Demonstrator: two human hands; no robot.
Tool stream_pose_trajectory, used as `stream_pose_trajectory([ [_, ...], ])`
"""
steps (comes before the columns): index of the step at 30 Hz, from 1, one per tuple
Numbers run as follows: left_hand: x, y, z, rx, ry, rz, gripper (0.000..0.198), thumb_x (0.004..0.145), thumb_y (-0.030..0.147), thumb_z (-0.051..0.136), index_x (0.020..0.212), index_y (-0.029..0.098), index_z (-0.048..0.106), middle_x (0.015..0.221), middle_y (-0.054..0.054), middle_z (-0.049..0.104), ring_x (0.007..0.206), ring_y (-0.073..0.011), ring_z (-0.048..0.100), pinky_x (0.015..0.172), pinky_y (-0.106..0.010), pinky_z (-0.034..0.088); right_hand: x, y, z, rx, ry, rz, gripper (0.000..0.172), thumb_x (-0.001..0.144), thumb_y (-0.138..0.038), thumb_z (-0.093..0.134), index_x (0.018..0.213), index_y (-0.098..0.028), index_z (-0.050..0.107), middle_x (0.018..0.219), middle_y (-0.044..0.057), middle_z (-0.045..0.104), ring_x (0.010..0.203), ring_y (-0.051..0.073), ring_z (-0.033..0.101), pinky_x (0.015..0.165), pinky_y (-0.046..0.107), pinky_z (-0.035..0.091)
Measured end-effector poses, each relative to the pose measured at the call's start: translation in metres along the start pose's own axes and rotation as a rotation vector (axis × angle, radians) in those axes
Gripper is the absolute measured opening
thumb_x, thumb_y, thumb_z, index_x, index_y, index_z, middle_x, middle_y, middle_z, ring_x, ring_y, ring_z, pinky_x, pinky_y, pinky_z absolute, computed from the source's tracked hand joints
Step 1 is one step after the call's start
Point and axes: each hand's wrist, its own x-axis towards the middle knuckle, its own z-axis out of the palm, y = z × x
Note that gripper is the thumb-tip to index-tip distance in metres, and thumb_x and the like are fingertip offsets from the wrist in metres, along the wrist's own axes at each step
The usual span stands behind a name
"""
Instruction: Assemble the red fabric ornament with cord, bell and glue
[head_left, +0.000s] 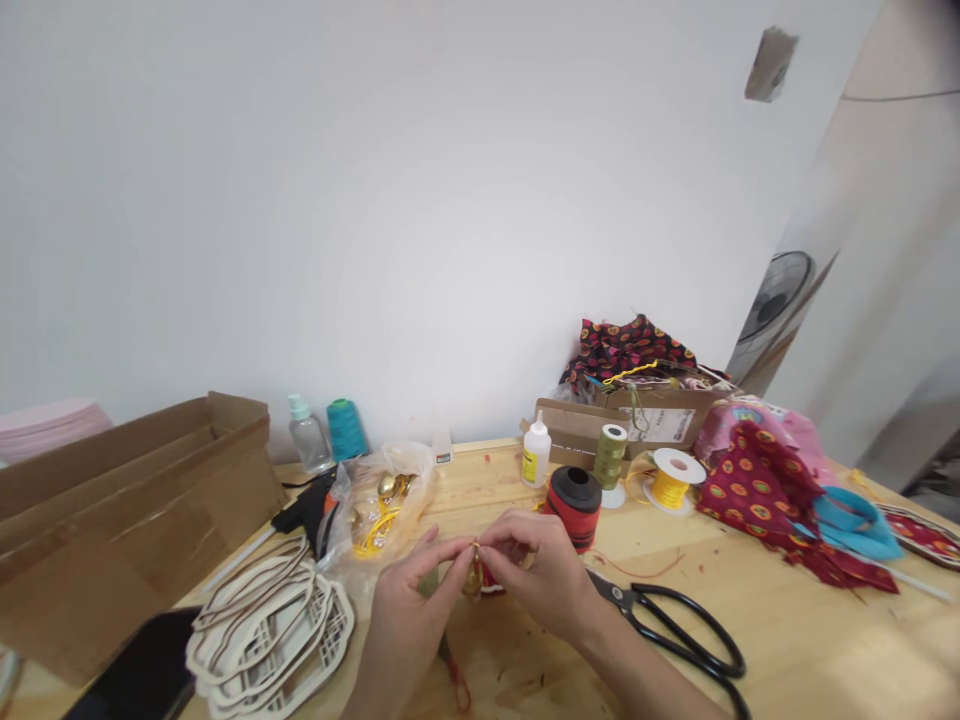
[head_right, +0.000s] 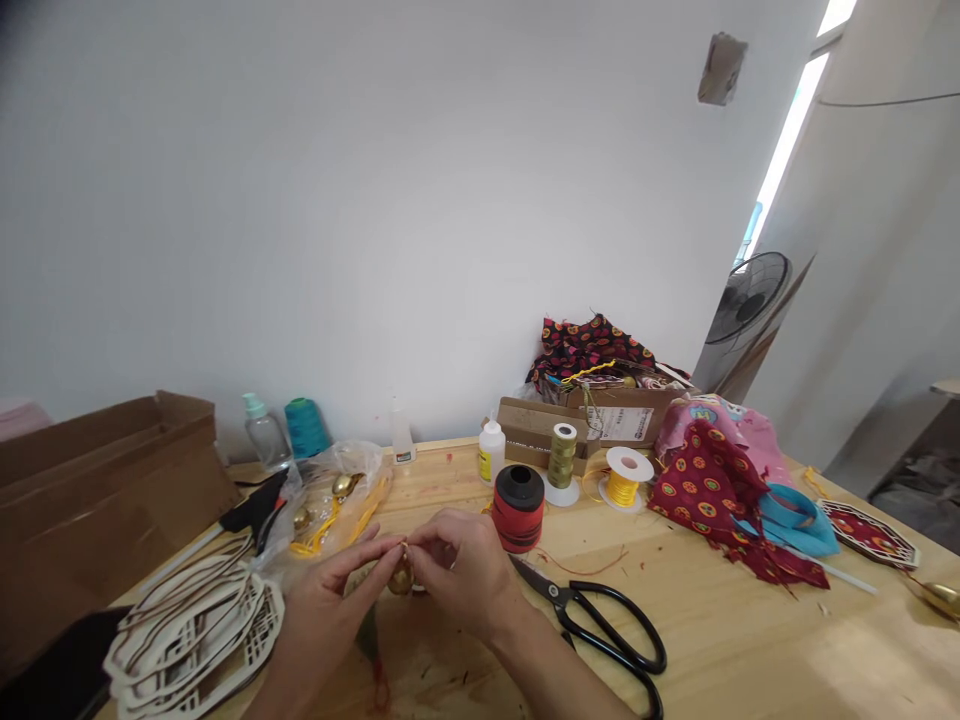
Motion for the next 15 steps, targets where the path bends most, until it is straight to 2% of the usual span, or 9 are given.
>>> stream_pose_trajectory([
  [4, 0.0, 0.003, 0.0, 0.022, -0.028, -0.009, 0.018, 0.066, 0.032, 0.06, 0.077, 0.025, 0.072, 0.085, -0.003, 0.072, 0.105, -0.0312, 0.053, 0.093, -0.047, 0.036, -0.002, -0.001, 0.003, 0.027, -0.013, 0.038, 0.009, 0.069, -0.015, 0.055, 0.066, -0.015, 0.064, 0.057, 0.001, 0.06, 0.049, 0.008, 0.049, 0.046, 0.017, 0.038],
  [10, 0.002, 0.005, 0.007, -0.258, -0.141, -0.09, 0.015, 0.067, 0.027, 0.06, 0.076, 0.02, 0.071, 0.077, -0.002, 0.073, 0.077, -0.0223, 0.065, 0.074, -0.032, 0.051, -0.001, 0.004, 0.008, 0.116, -0.007, 0.165, 0.01, 0.069, -0.016, 0.055, 0.066, -0.014, 0.064, 0.056, 0.0, 0.059, 0.047, 0.008, 0.048, 0.043, 0.016, 0.036],
  [15, 0.009, -0.002, 0.003, -0.271, 0.01, -0.113, 0.022, 0.066, 0.032, 0.061, 0.079, 0.016, 0.067, 0.08, -0.005, 0.072, 0.079, -0.0206, 0.064, 0.077, -0.031, 0.049, 0.004, 0.012, 0.0, 0.006, 0.058, 0.215, 0.016, 0.073, -0.02, 0.05, 0.07, -0.014, 0.065, 0.062, 0.002, 0.062, 0.053, 0.01, 0.05, 0.047, 0.018, 0.037],
])
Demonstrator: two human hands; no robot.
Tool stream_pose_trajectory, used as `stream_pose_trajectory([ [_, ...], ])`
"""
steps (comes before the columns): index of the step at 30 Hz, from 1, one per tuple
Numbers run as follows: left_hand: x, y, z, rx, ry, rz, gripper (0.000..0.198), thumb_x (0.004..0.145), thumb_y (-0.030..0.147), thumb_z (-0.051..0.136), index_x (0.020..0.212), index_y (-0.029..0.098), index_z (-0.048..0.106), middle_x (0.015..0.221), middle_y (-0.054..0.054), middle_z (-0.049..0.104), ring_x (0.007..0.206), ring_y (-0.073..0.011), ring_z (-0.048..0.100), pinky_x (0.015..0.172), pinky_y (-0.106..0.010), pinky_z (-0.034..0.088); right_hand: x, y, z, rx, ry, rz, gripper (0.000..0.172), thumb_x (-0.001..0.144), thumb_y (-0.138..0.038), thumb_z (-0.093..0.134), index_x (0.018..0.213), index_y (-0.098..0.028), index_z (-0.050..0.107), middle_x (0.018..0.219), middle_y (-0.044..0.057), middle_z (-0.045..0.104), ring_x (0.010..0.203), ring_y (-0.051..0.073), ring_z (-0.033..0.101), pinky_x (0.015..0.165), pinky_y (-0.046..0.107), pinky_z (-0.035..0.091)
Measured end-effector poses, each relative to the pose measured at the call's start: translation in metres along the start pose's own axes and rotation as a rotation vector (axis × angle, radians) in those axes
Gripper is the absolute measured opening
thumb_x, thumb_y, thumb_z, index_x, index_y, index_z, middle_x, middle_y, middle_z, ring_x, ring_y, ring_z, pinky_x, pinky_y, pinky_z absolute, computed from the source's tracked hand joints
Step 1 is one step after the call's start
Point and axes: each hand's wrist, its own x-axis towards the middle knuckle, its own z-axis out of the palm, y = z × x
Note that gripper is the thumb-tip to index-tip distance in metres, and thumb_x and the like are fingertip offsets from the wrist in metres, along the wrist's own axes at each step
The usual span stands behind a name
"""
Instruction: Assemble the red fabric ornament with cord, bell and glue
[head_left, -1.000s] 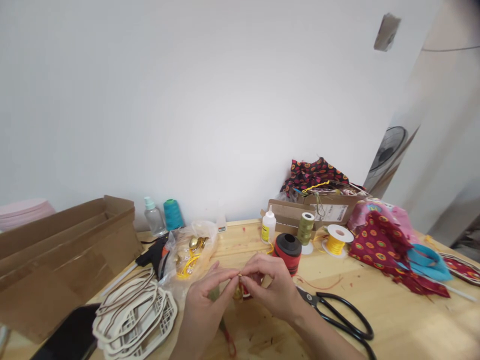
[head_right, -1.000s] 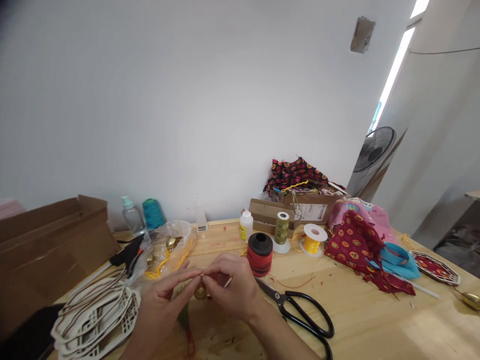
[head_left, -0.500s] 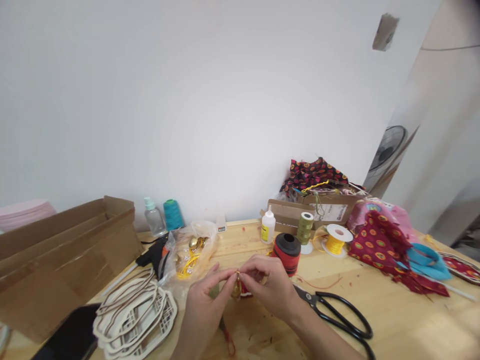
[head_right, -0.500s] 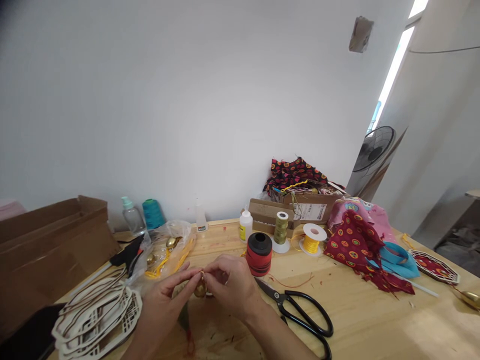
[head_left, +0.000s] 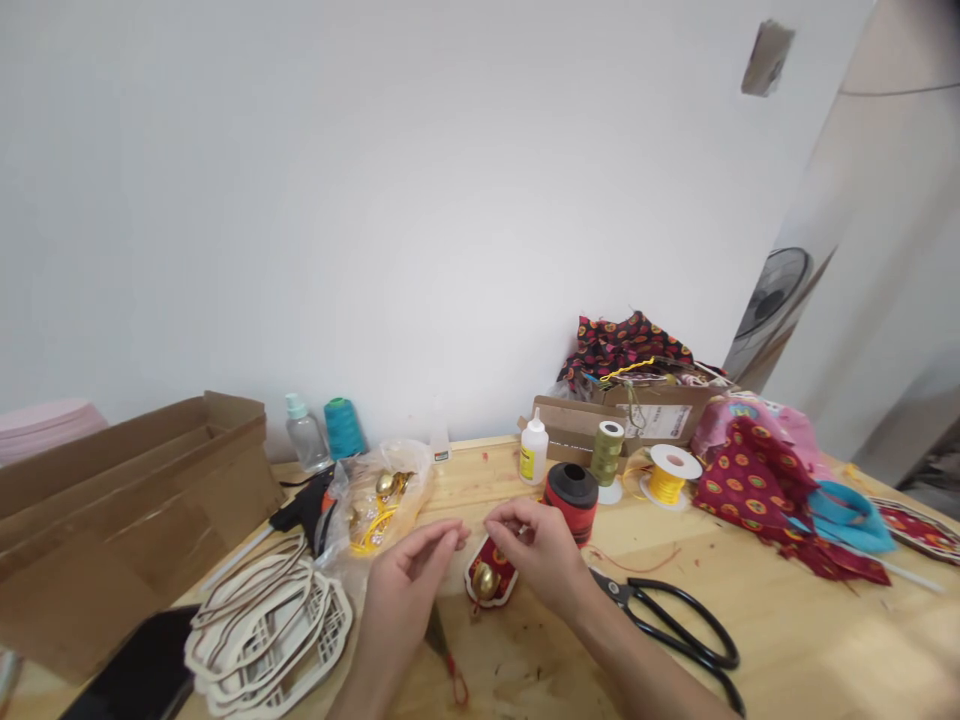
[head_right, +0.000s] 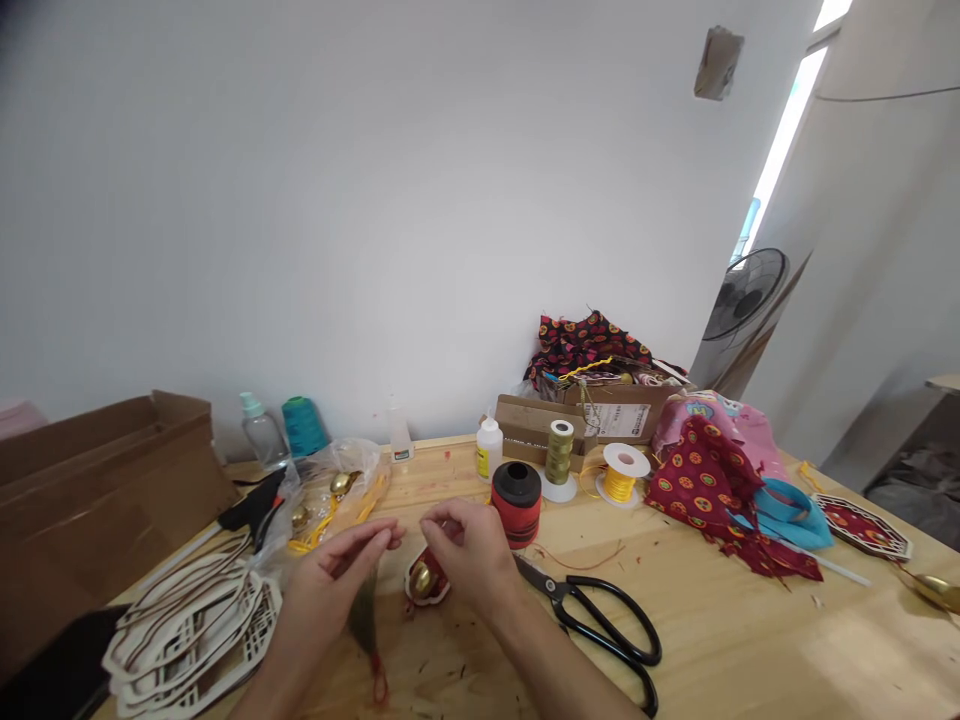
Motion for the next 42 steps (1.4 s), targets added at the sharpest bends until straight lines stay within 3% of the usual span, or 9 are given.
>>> stream_pose_trajectory([
  [3, 0.0, 0.001, -0.004, 0.167, -0.016, 0.051, 0.028, 0.068, 0.036, 0.057, 0.085, 0.016, 0.066, 0.087, -0.006, 0.07, 0.081, -0.0201, 0.062, 0.078, -0.032, 0.047, 0.002, 0.001, -0.007, -0.175, -0.127, 0.029, 0.019, 0.073, -0.026, 0.052, 0.066, -0.015, 0.066, 0.058, 0.001, 0.061, 0.051, 0.01, 0.048, 0.047, 0.018, 0.034],
  [6, -0.006, 0.004, -0.001, 0.438, -0.222, 0.124, 0.026, 0.064, 0.034, 0.061, 0.086, 0.021, 0.066, 0.084, -0.003, 0.067, 0.076, -0.0193, 0.059, 0.07, -0.03, 0.045, 0.0, 0.001, -0.009, -0.314, -0.289, 0.028, 0.023, 0.074, -0.03, 0.051, 0.063, -0.017, 0.066, 0.056, 0.001, 0.061, 0.051, 0.009, 0.048, 0.046, 0.018, 0.031],
  [9, -0.012, 0.005, 0.004, 0.591, -0.36, 0.162, 0.024, 0.061, 0.027, 0.063, 0.085, 0.024, 0.065, 0.078, -0.001, 0.065, 0.073, -0.0193, 0.057, 0.067, -0.029, 0.043, -0.001, 0.003, -0.008, -0.382, -0.283, 0.047, 0.025, 0.076, -0.023, 0.046, 0.061, -0.017, 0.065, 0.056, 0.001, 0.061, 0.051, 0.009, 0.048, 0.047, 0.018, 0.03],
  [13, -0.011, 0.003, 0.005, 0.541, -0.33, 0.12, 0.02, 0.065, 0.026, 0.059, 0.083, 0.021, 0.064, 0.075, -0.001, 0.064, 0.07, -0.0186, 0.057, 0.065, -0.029, 0.043, 0.002, 0.007, -0.009, -0.317, -0.256, 0.13, 0.025, 0.074, -0.024, 0.047, 0.058, -0.015, 0.064, 0.052, 0.001, 0.059, 0.048, 0.009, 0.046, 0.044, 0.018, 0.028],
  [19, -0.005, -0.001, 0.004, 0.271, -0.24, 0.09, 0.021, 0.065, 0.023, 0.058, 0.085, 0.017, 0.057, 0.08, -0.003, 0.065, 0.074, -0.0181, 0.06, 0.069, -0.03, 0.048, 0.002, 0.007, -0.006, 0.181, -0.467, 0.32, 0.048, 0.078, -0.046, 0.039, 0.054, -0.012, 0.062, 0.047, 0.001, 0.057, 0.038, 0.007, 0.042, 0.04, 0.018, 0.031],
  [23, -0.007, 0.001, 0.003, 0.367, -0.174, 0.164, 0.027, 0.067, 0.023, 0.057, 0.093, 0.02, 0.056, 0.087, -0.003, 0.065, 0.072, -0.0172, 0.06, 0.07, -0.031, 0.049, 0.001, 0.007, 0.0, 0.341, -0.395, 0.376, 0.046, 0.07, -0.054, 0.048, 0.053, -0.012, 0.059, 0.041, -0.003, 0.048, 0.037, 0.006, 0.039, 0.039, 0.018, 0.03],
  [27, -0.008, 0.001, 0.002, 0.508, -0.095, 0.252, 0.041, 0.068, 0.021, 0.056, 0.108, 0.021, 0.053, 0.1, -0.004, 0.065, 0.08, -0.0185, 0.06, 0.075, -0.034, 0.049, 0.0, 0.005, 0.003, 0.434, -0.378, 0.369, 0.034, 0.066, -0.045, 0.057, 0.061, -0.012, 0.064, 0.046, -0.003, 0.049, 0.041, 0.005, 0.039, 0.041, 0.017, 0.031],
  [36, -0.011, -0.002, 0.005, 0.609, -0.22, 0.437, 0.039, 0.074, 0.013, 0.048, 0.11, 0.027, 0.051, 0.105, -0.002, 0.062, 0.097, -0.0177, 0.055, 0.086, -0.034, 0.045, -0.001, 0.01, 0.015, 0.458, -0.302, 0.46, 0.02, 0.059, -0.033, 0.062, 0.063, -0.014, 0.063, 0.049, -0.004, 0.054, 0.039, 0.005, 0.043, 0.042, 0.018, 0.036],
  [42, -0.011, -0.002, 0.006, 0.681, -0.335, 0.456, 0.037, 0.07, 0.007, 0.049, 0.101, 0.026, 0.056, 0.102, -0.002, 0.061, 0.096, -0.0188, 0.053, 0.086, -0.035, 0.042, -0.001, 0.013, 0.011, 0.362, -0.406, 0.49, 0.013, 0.062, -0.023, 0.055, 0.059, -0.014, 0.062, 0.048, -0.003, 0.055, 0.045, 0.009, 0.051, 0.047, 0.02, 0.042],
])
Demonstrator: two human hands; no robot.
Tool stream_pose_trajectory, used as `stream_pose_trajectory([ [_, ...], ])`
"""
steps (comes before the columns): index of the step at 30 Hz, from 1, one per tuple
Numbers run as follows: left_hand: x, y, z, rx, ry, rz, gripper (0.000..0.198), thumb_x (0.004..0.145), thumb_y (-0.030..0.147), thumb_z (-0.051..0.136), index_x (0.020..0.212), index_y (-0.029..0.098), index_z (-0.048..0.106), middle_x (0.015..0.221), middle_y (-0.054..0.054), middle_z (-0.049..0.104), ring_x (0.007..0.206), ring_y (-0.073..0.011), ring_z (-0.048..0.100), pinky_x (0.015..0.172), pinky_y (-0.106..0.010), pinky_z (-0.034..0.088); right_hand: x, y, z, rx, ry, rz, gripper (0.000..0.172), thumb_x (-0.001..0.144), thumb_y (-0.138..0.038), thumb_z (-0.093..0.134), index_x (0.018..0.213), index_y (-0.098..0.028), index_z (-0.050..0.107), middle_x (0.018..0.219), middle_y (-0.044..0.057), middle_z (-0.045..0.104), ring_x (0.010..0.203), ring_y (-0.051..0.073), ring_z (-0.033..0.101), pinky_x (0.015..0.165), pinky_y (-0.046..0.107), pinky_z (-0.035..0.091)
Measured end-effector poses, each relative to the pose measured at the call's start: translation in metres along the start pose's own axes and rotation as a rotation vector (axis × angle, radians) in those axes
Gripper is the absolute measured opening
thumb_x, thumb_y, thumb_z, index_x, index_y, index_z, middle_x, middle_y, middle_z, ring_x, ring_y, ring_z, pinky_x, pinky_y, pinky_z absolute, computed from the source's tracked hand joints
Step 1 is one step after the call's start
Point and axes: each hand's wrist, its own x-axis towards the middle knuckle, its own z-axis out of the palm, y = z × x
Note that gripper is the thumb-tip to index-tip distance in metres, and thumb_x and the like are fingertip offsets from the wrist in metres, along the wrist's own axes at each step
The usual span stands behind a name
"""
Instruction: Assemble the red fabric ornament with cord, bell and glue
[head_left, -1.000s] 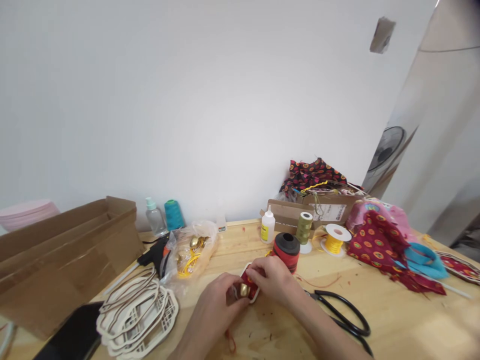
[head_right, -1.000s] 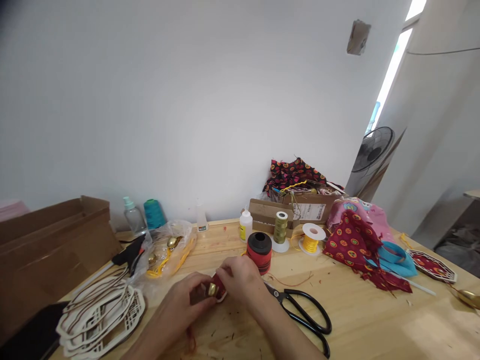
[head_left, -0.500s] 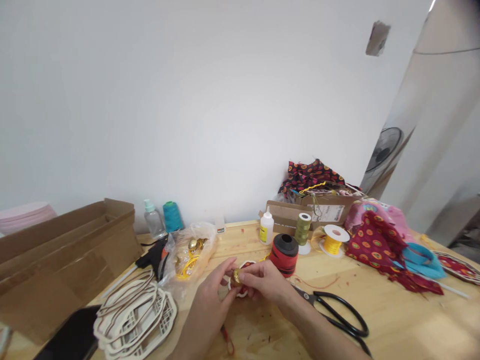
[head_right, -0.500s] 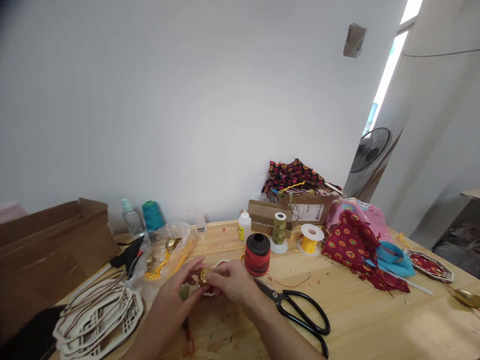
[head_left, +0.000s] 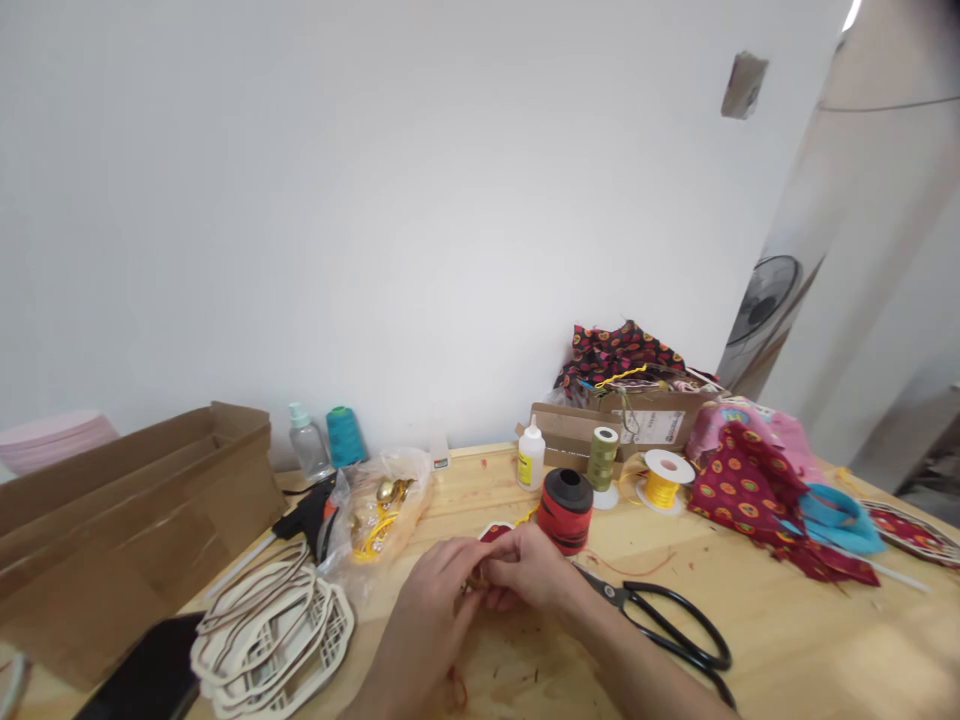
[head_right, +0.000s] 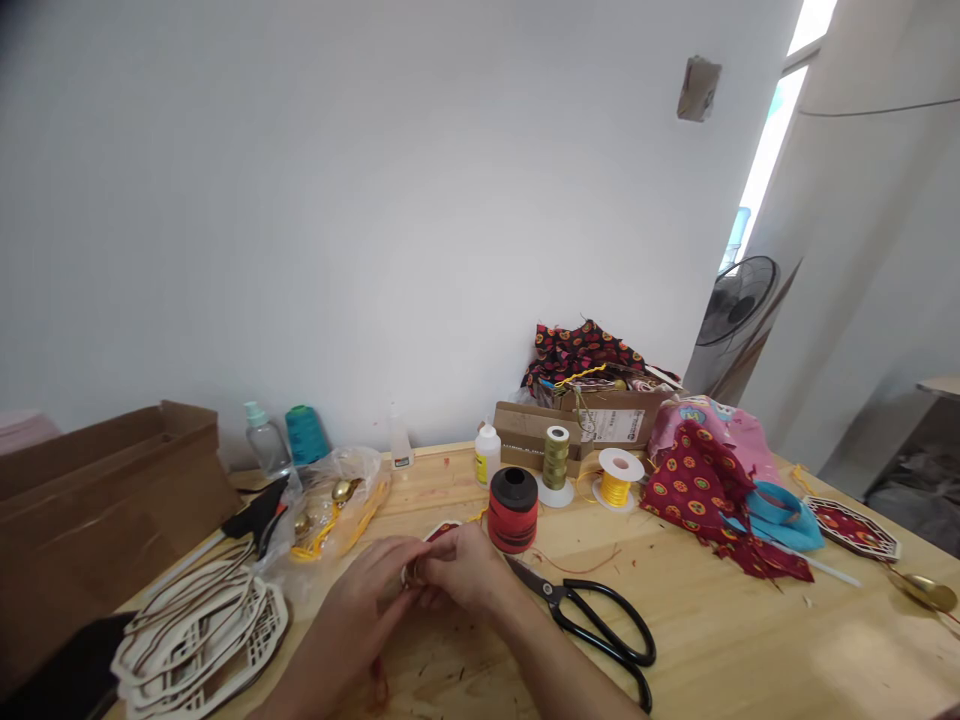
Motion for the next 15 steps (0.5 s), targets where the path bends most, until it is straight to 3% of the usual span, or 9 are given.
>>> stream_pose_trajectory([
  [5, 0.0, 0.008, 0.0, -0.015, -0.052, -0.072, 0.029, 0.068, 0.009, 0.049, 0.092, 0.023, 0.057, 0.092, -0.003, 0.06, 0.086, -0.0195, 0.054, 0.076, -0.033, 0.042, -0.005, 0.0, -0.003, -0.129, -0.033, 0.021, 0.017, 0.061, -0.012, 0.045, 0.056, -0.015, 0.062, 0.045, -0.003, 0.052, 0.044, 0.011, 0.052, 0.044, 0.021, 0.039],
  [11, 0.0, 0.009, -0.001, -0.05, -0.053, -0.152, 0.021, 0.07, 0.013, 0.046, 0.086, 0.022, 0.056, 0.081, -0.002, 0.056, 0.072, -0.0176, 0.054, 0.065, -0.028, 0.042, -0.016, -0.015, -0.011, -0.708, 0.098, -0.341, 0.024, 0.067, -0.008, 0.043, 0.056, -0.015, 0.063, 0.048, -0.002, 0.054, 0.047, 0.009, 0.044, 0.046, 0.02, 0.03],
  [15, 0.002, 0.002, 0.0, -0.063, -0.024, -0.184, 0.014, 0.071, 0.021, 0.051, 0.083, 0.021, 0.058, 0.076, -0.002, 0.056, 0.068, -0.0179, 0.053, 0.062, -0.027, 0.041, -0.013, -0.019, -0.016, -0.773, 0.185, -0.397, 0.026, 0.072, -0.01, 0.044, 0.056, -0.015, 0.063, 0.051, -0.001, 0.057, 0.05, 0.009, 0.044, 0.049, 0.019, 0.029],
])
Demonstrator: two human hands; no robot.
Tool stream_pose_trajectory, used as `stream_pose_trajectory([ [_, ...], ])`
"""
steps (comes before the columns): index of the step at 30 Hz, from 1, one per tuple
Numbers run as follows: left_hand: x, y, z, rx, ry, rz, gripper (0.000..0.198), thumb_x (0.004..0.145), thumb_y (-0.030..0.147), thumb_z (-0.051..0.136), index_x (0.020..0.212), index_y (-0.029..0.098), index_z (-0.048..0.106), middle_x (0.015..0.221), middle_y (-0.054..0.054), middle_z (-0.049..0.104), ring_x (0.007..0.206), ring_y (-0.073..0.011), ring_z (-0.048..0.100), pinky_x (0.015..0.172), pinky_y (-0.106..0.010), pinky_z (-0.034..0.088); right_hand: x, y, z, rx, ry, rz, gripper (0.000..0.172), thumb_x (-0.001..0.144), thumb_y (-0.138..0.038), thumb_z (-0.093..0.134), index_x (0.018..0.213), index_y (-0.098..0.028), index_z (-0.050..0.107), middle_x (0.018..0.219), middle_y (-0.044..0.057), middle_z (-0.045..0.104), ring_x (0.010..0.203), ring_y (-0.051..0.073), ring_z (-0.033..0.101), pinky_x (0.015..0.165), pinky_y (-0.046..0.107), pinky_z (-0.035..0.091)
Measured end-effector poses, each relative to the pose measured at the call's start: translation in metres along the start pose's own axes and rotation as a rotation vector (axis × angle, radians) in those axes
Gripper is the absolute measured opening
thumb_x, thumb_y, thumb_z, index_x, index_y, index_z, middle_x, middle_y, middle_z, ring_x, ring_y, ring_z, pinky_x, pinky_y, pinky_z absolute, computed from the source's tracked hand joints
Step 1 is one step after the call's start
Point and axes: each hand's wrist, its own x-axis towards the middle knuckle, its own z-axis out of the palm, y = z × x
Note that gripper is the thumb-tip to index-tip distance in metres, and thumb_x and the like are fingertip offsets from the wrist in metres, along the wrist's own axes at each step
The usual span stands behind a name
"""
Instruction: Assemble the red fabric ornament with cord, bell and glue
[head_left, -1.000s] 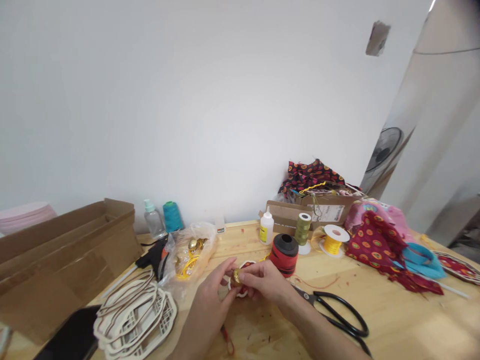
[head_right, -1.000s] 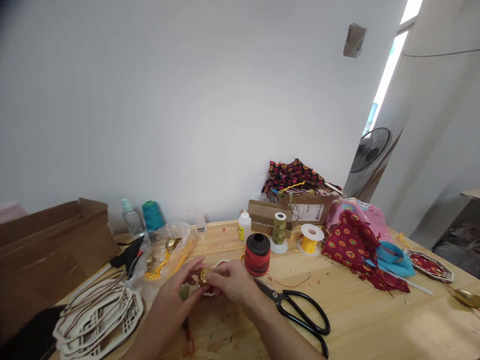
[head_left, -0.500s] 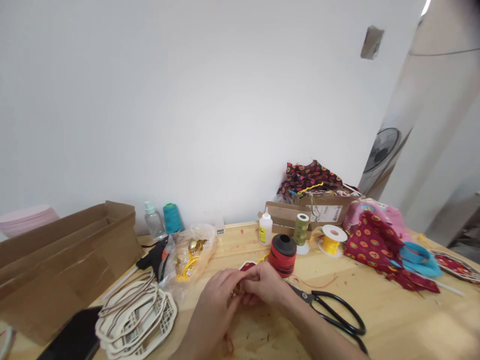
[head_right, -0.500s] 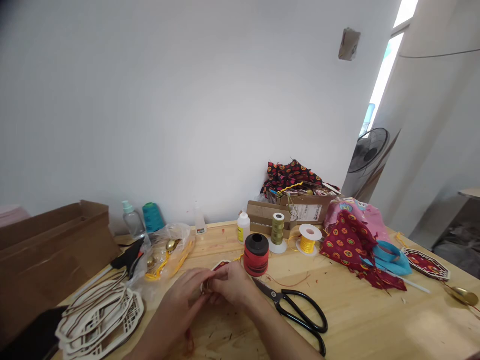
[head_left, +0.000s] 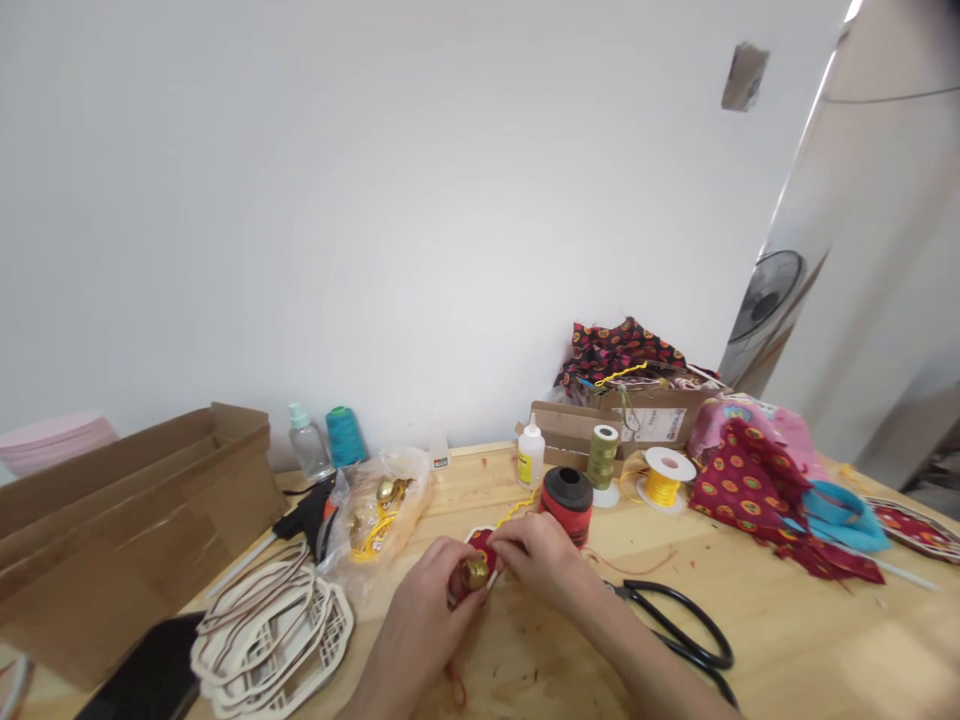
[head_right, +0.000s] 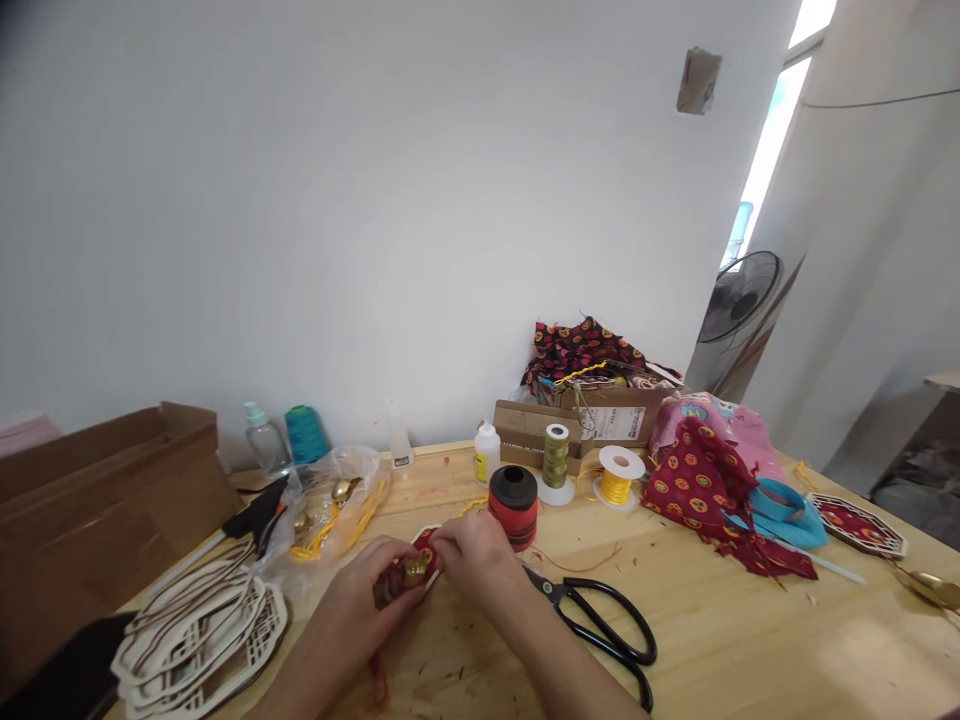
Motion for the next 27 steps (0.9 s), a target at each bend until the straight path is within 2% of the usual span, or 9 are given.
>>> stream_pose_trajectory([
  [5, 0.001, -0.004, 0.0, -0.062, -0.021, -0.02, 0.018, 0.07, 0.021, 0.052, 0.087, 0.021, 0.059, 0.076, -0.002, 0.058, 0.069, -0.0179, 0.054, 0.063, -0.027, 0.042, 0.001, 0.006, 0.008, 0.058, 0.024, 0.044, 0.022, 0.071, -0.014, 0.047, 0.07, -0.018, 0.068, 0.06, 0.0, 0.062, 0.053, 0.009, 0.047, 0.049, 0.019, 0.03],
  [11, 0.0, -0.004, -0.001, -0.091, -0.029, -0.007, 0.02, 0.07, 0.017, 0.05, 0.087, 0.021, 0.059, 0.081, -0.003, 0.061, 0.074, -0.019, 0.055, 0.066, -0.029, 0.042, 0.0, 0.002, 0.012, 0.206, -0.063, 0.119, 0.02, 0.068, -0.022, 0.051, 0.075, -0.018, 0.07, 0.056, -0.002, 0.06, 0.051, 0.009, 0.046, 0.046, 0.017, 0.03],
  [15, -0.001, -0.002, 0.001, -0.078, -0.048, 0.011, 0.027, 0.066, 0.012, 0.048, 0.09, 0.022, 0.058, 0.083, -0.003, 0.06, 0.075, -0.0183, 0.055, 0.067, -0.028, 0.041, 0.001, 0.005, 0.016, 0.181, -0.091, 0.207, 0.019, 0.064, -0.021, 0.052, 0.063, -0.015, 0.069, 0.045, -0.005, 0.05, 0.043, 0.006, 0.036, 0.04, 0.018, 0.023],
  [19, -0.002, 0.001, 0.001, -0.044, -0.083, 0.018, 0.032, 0.063, 0.009, 0.048, 0.09, 0.023, 0.058, 0.082, -0.001, 0.061, 0.075, -0.0178, 0.055, 0.066, -0.027, 0.04, 0.001, 0.01, 0.017, 0.134, -0.106, 0.222, 0.018, 0.061, -0.019, 0.052, 0.052, -0.013, 0.066, 0.038, -0.006, 0.039, 0.04, 0.005, 0.029, 0.038, 0.019, 0.018],
  [23, -0.003, 0.005, 0.0, 0.028, -0.052, 0.001, 0.029, 0.065, 0.013, 0.05, 0.09, 0.023, 0.059, 0.083, -0.002, 0.061, 0.077, -0.0182, 0.054, 0.068, -0.028, 0.038, 0.0, 0.004, 0.011, 0.115, -0.111, 0.18, 0.022, 0.064, -0.016, 0.049, 0.05, -0.013, 0.065, 0.038, -0.006, 0.044, 0.04, 0.005, 0.031, 0.04, 0.02, 0.018],
  [27, -0.003, 0.006, -0.001, 0.087, -0.036, -0.053, 0.017, 0.066, 0.02, 0.054, 0.082, 0.023, 0.06, 0.072, 0.0, 0.06, 0.069, -0.0182, 0.054, 0.061, -0.027, 0.037, 0.0, -0.003, 0.007, -0.083, -0.068, 0.083, 0.022, 0.065, -0.011, 0.05, 0.047, -0.013, 0.063, 0.039, -0.004, 0.047, 0.041, 0.006, 0.03, 0.042, 0.021, 0.018],
])
